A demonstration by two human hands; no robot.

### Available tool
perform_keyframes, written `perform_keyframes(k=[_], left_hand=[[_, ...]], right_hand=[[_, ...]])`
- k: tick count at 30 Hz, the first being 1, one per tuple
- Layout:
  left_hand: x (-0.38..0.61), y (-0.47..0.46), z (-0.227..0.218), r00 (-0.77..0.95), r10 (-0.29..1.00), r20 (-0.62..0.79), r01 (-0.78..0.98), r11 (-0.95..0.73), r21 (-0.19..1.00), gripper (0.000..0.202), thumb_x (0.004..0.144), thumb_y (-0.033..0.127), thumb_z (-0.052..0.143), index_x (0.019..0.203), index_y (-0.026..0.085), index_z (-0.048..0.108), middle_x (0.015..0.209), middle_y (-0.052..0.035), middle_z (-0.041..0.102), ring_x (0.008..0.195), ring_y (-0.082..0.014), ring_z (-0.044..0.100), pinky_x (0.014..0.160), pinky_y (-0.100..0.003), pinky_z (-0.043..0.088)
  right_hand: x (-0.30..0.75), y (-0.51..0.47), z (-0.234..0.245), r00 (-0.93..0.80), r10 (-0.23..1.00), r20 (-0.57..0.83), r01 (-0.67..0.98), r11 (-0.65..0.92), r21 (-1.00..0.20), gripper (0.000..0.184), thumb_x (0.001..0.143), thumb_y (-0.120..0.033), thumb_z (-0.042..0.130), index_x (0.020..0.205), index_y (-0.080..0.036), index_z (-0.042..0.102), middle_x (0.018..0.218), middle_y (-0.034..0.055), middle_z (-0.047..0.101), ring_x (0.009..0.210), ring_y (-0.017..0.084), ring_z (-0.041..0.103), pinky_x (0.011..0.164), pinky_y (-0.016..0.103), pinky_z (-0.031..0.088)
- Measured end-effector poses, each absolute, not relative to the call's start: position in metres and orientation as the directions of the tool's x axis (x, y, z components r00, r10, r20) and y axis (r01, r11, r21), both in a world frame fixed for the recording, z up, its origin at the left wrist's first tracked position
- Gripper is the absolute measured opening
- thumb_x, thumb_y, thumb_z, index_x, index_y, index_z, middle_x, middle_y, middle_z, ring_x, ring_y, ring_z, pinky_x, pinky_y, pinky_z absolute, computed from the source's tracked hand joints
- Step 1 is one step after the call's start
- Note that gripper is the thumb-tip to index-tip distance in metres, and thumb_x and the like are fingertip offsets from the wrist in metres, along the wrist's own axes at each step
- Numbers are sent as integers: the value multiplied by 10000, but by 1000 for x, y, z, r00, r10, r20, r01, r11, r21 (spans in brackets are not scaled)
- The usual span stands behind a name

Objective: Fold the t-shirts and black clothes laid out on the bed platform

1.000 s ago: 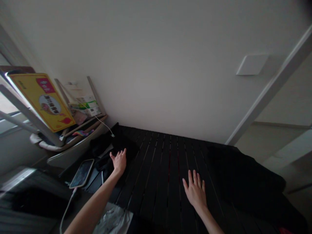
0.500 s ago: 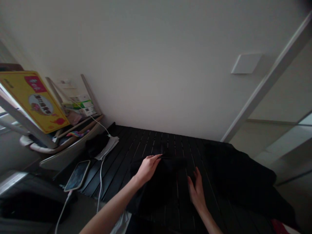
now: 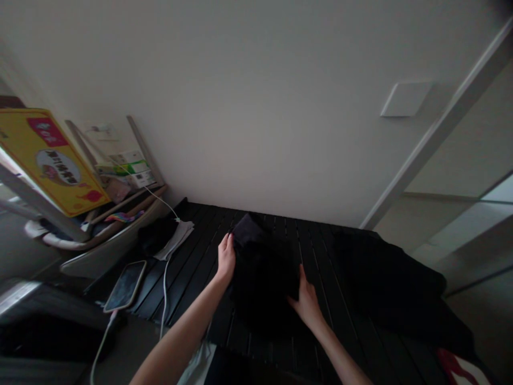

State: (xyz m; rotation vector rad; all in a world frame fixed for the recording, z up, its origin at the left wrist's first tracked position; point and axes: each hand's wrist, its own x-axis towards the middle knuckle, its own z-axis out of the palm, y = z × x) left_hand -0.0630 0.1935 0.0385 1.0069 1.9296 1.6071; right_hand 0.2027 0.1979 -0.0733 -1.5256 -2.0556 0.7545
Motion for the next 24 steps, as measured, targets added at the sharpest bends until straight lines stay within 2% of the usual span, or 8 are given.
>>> perform_keyframes(k=[3,5,9,12,16,19,21,24], left_hand=[[-87,188,17,-719,695,11,252,246,936,448,949,300,277,1303,97,462,1314,-151,555,1249,-221,499,1063,-339,372],[-96,179,8,-737,673,-60,249,353,902,492,918,241,324,1386,90,338,1318,-162,549,1255,-226,496,1053,-354,380],[-90,158,9,-725,679,-114,294,455,840,746,830,214,475,1469,89,111,1429,-196,429,1341,-268,391,1071,-406,345],[-66,151,28,-582,808,94,534,293,793,750,828,224,486,1484,203,124,1550,-110,249,1435,-258,183,1134,-458,215],[-27,153,49,-129,959,251,772,-61,632,839,790,281,592,1489,305,129,1566,-32,232,1453,-242,87,1131,-454,194],[-7,158,46,51,993,110,855,-101,508,813,713,235,667,1441,282,308,1464,-60,434,1385,-266,302,1100,-438,245],[-4,158,37,82,997,6,905,-77,419,524,723,164,629,1236,243,564,1214,-57,651,1189,-229,541,1047,-374,318],[-16,154,26,-23,999,-25,940,30,341,252,742,83,555,925,194,689,951,-67,728,981,-213,651,963,-333,384]], right_hand=[[200,194,-68,-252,967,-49,820,186,-541,492,778,-217,491,1270,-219,487,1229,118,614,1130,280,586,906,449,411],[202,195,-53,-258,966,-14,822,212,-529,318,822,-240,469,1124,-221,568,1089,86,682,1033,262,634,887,434,411],[211,202,0,-215,916,340,763,375,-526,274,902,-325,414,1081,-210,586,1036,90,684,1003,247,629,966,460,374],[213,203,49,-176,823,540,648,510,-566,305,924,-350,403,1135,-213,576,1079,98,637,1043,232,599,976,421,409],[211,189,104,-217,729,649,470,661,-585,279,923,-318,448,1164,-244,567,1084,75,603,1073,214,579,952,383,456],[214,178,129,-222,647,729,425,737,-525,255,902,-264,501,1145,-245,576,1070,67,603,1083,222,570,955,404,453],[223,177,137,-137,600,788,468,740,-482,257,888,-237,517,1136,-232,585,1057,72,603,1069,228,571,947,414,452],[246,187,141,32,522,852,622,657,-426,247,873,-209,511,1094,-195,621,1025,91,602,1020,239,571,936,430,445]])
